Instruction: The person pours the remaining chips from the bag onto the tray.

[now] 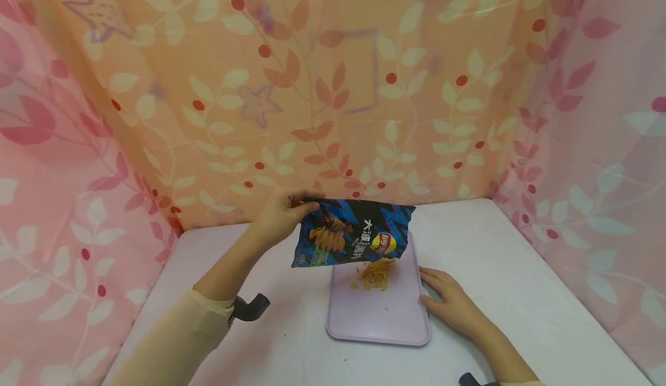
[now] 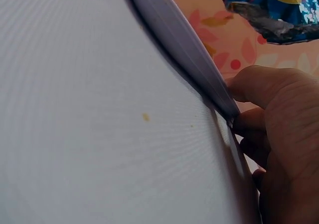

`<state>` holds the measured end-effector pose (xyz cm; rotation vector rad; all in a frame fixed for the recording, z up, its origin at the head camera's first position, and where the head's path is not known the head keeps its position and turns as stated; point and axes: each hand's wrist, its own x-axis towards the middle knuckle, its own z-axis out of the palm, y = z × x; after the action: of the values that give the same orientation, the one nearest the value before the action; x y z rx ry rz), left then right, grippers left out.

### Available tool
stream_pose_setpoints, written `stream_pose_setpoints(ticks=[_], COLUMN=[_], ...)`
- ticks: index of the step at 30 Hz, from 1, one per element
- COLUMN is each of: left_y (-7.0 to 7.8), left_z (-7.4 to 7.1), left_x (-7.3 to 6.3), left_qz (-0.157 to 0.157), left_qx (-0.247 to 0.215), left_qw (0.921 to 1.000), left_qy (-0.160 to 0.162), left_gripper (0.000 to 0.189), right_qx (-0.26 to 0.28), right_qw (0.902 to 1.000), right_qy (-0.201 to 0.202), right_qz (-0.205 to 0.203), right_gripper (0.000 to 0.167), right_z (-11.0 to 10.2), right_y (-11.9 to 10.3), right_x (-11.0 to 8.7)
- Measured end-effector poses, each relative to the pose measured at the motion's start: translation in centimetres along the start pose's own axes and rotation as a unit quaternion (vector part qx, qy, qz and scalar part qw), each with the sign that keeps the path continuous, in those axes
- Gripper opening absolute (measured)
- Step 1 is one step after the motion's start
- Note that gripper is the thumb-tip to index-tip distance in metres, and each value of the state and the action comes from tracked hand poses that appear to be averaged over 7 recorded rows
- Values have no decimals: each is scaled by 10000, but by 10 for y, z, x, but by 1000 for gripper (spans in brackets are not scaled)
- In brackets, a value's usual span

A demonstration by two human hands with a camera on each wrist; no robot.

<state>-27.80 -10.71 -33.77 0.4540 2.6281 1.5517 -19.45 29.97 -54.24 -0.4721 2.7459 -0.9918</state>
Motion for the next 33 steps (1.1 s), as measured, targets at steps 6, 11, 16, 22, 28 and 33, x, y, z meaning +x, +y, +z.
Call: stream_pose_setpoints(ticks=[6, 11, 16, 22, 28, 33], left_y=[-9, -12, -5, -3, -5, -5], left_z=[14, 7, -2, 2, 1, 0], left_x=[-1, 0, 2, 5, 6, 8], left_qz=[-26, -184, -275, -280, -421, -457], left_qx=[282, 26, -334, -276, -361, -273], left_qw=[9990, 9996, 9990, 9992, 9984, 9985], left_qy=[-342, -220, 129, -41, 116, 146], left_gripper=[22, 23, 22, 22, 20, 21], right_qx=[41, 36, 1, 38, 134, 71], right_qw=[10000, 10000, 10000, 10000, 9999, 10000], right_qy=[44, 4, -27, 25, 25, -17], right_qz=[-21, 39, 20, -39, -76, -56], right_gripper=[59, 60, 60, 59, 59, 60], right_z=[-1, 1, 0, -3, -4, -6], right_y=[1, 1, 0, 0, 1, 3], right_x=[-2, 0, 0, 1, 4, 6])
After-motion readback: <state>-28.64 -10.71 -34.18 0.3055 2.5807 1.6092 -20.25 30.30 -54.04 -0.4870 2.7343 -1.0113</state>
